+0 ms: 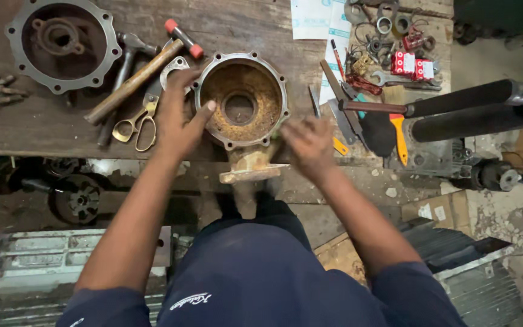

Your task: The person scrapes rust and debris from the rim and inner surface of a cast pump housing on a workbench, working around the edge by hand with a small scraper. They briefly lift and reposition a motor and a flange plate aside, then continue scraping the housing's interior and rim.

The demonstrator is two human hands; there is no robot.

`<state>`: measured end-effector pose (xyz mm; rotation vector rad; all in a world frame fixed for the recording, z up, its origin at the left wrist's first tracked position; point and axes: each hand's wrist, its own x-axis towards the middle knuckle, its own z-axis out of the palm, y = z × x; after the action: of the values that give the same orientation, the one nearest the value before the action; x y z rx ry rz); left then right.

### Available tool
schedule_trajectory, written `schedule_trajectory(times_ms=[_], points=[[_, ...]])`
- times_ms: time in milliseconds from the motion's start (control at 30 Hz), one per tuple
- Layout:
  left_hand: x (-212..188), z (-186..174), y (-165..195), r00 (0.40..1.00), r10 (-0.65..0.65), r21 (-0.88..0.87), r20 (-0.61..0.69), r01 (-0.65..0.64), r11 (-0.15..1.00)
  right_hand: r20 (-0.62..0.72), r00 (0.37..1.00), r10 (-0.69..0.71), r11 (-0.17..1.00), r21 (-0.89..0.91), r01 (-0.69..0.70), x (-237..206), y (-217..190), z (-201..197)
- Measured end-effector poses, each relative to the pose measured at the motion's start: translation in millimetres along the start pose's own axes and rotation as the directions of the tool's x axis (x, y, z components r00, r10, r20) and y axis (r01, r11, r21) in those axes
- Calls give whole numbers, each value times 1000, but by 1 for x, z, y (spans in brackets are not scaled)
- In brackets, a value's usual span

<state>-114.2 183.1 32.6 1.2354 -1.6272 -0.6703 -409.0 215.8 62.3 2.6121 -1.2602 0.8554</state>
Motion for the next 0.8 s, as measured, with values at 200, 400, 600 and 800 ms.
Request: schedule_trajectory(times_ms=[200,400,600,800], points=[[-5,28,-15,993,61,-119,-106,-73,990,-4,999,-38,999,-6,38,-3,0,9],[0,28,-15,982,96,-27,-162,-102,994,-27,988,-153,987,45,155,-7,1,20],[-1,28,-13,982,81,-28,-169,-87,996,32,980,-197,980,23,197,4,18,14],[0,28,-15,981,90,-7,-172,-92,996,1,982,-190,977,97,189,11,17,10]])
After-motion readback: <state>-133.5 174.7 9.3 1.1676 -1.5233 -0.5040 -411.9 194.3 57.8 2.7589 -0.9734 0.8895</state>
